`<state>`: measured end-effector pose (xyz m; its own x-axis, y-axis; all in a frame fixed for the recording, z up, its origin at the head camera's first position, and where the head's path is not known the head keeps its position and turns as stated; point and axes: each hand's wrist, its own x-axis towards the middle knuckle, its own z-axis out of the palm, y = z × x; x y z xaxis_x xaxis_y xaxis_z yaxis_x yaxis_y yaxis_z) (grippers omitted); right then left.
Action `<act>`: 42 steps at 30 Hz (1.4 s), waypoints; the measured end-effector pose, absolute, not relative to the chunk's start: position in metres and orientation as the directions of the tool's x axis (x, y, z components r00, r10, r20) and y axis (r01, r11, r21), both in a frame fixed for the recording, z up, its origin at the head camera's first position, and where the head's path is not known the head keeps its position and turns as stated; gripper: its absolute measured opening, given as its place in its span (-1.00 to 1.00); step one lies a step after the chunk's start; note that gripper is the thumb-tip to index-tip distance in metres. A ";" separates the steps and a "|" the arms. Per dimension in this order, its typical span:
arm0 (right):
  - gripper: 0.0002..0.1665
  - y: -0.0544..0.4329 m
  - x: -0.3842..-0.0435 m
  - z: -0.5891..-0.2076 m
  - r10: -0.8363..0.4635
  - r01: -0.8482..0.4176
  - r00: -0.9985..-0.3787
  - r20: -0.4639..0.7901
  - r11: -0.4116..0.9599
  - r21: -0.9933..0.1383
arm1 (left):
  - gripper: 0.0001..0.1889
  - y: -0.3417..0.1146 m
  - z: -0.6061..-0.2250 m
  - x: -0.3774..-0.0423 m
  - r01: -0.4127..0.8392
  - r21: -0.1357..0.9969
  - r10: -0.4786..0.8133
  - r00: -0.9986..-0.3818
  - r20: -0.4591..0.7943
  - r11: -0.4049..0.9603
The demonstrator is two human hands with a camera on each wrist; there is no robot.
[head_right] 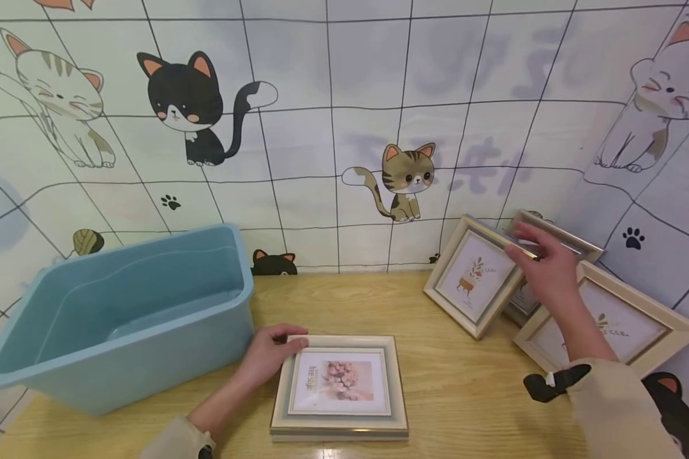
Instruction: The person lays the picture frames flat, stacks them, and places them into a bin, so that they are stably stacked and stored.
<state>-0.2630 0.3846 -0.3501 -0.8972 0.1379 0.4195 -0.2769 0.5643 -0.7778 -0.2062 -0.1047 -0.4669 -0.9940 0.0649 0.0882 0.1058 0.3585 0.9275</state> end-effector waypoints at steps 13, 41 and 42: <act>-0.29 0.384 -0.270 -0.343 0.051 -0.135 -0.968 0.245 0.718 -0.682 | -0.82 -0.102 -0.468 -0.206 0.104 0.938 0.074 -0.994 0.084 0.332; -0.51 0.330 -0.190 -0.318 0.191 -0.259 -0.943 0.273 0.095 -0.961 | -0.58 -0.098 -0.400 -0.181 0.260 0.943 0.126 -0.963 0.238 0.207; -0.52 0.326 -0.186 -0.319 0.175 -0.274 -0.947 0.269 -0.003 -0.962 | -0.57 -0.095 -0.394 -0.179 0.292 0.937 0.153 -0.952 0.265 0.192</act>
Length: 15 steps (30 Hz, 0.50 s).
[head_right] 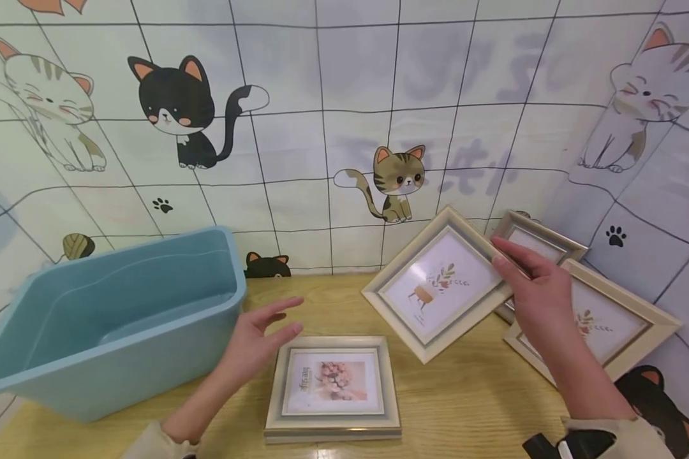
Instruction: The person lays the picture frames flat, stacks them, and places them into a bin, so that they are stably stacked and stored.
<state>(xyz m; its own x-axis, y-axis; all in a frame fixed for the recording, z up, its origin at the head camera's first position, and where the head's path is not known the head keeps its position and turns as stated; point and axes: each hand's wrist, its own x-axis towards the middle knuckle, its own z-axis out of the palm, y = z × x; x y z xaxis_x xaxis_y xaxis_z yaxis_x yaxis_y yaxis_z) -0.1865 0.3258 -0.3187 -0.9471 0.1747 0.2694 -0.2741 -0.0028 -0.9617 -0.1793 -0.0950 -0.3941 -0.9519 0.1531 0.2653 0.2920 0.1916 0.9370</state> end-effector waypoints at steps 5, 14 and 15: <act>-0.56 0.303 -0.174 -0.325 0.083 -0.271 -0.962 0.259 -0.222 -0.937 | -0.53 -0.082 -0.375 -0.172 0.443 0.892 0.268 -0.873 0.407 0.090; -0.56 0.266 -0.154 -0.341 -0.050 -0.261 -0.959 0.279 -0.227 -0.938 | -0.43 -0.063 -0.358 -0.158 0.528 0.837 0.420 -0.734 0.533 -0.140; -0.56 0.263 -0.152 -0.343 -0.059 -0.256 -0.960 0.275 -0.223 -0.941 | -0.42 -0.062 -0.356 -0.158 0.519 0.843 0.430 -0.734 0.525 -0.142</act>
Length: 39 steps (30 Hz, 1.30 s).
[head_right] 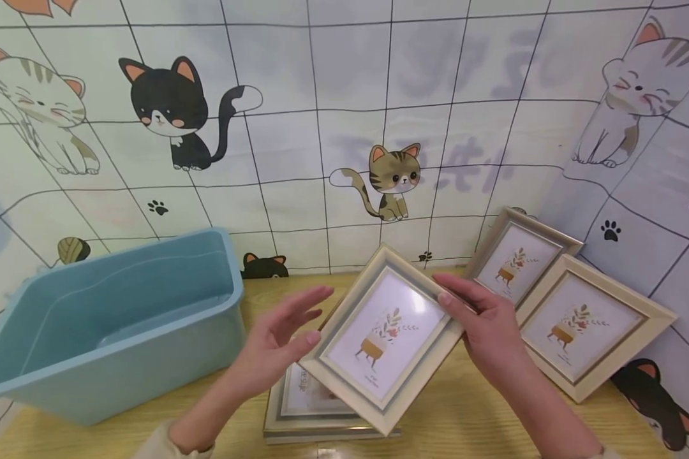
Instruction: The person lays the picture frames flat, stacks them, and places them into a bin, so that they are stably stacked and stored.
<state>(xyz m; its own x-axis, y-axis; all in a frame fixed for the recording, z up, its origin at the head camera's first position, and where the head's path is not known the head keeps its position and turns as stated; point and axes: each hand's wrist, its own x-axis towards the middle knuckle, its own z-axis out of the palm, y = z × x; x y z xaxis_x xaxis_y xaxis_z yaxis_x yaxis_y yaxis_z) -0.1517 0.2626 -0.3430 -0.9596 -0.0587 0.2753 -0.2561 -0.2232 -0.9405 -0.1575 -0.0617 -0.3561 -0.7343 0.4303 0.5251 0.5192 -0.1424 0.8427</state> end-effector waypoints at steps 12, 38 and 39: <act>-0.53 0.229 -0.134 -0.360 -0.160 -0.230 -0.949 0.274 -0.247 -0.941 | -0.36 -0.059 -0.355 -0.155 0.486 0.861 0.475 -0.728 0.495 -0.153; -0.54 0.229 -0.115 -0.373 -0.026 -0.258 -0.962 0.271 -0.237 -0.937 | -0.18 -0.065 -0.378 -0.154 0.196 0.977 0.671 -0.713 0.203 -0.087; -0.54 0.229 -0.115 -0.374 -0.020 -0.262 -0.961 0.275 -0.240 -0.935 | -0.18 -0.065 -0.378 -0.154 0.192 0.977 0.671 -0.714 0.201 -0.089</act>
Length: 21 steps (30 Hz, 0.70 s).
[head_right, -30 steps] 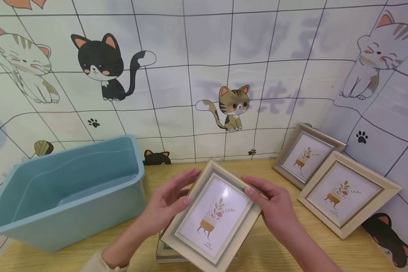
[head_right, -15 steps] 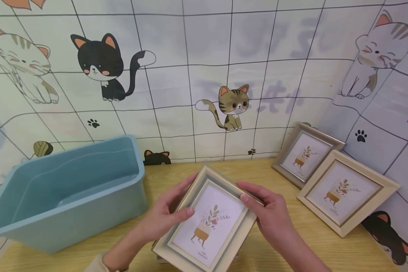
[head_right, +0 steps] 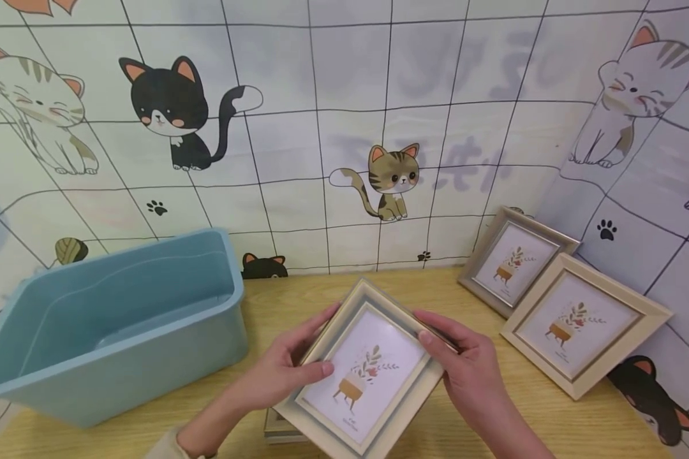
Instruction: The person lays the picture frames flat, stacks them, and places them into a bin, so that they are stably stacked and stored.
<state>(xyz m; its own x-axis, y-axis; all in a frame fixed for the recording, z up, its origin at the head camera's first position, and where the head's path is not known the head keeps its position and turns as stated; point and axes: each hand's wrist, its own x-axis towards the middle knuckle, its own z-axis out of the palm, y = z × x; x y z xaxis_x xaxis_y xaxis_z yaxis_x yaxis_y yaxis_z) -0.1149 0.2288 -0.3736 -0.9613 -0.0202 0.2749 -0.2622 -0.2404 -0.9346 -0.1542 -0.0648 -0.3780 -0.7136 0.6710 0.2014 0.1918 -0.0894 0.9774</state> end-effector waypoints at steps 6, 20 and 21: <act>-0.54 0.225 -0.116 -0.376 0.009 -0.289 -0.955 0.298 -0.269 -0.919 | -0.19 -0.066 -0.381 -0.155 0.168 0.982 0.659 -0.731 0.179 -0.080; -0.58 0.217 -0.115 -0.377 0.203 -0.292 -0.953 0.226 -0.408 -0.865 | -0.35 -0.075 -0.396 -0.158 0.110 0.990 0.502 -0.853 0.141 -0.090; -0.59 0.214 -0.115 -0.377 0.215 -0.300 -0.950 0.227 -0.421 -0.856 | -0.37 -0.075 -0.397 -0.158 0.106 0.989 0.478 -0.866 0.144 -0.104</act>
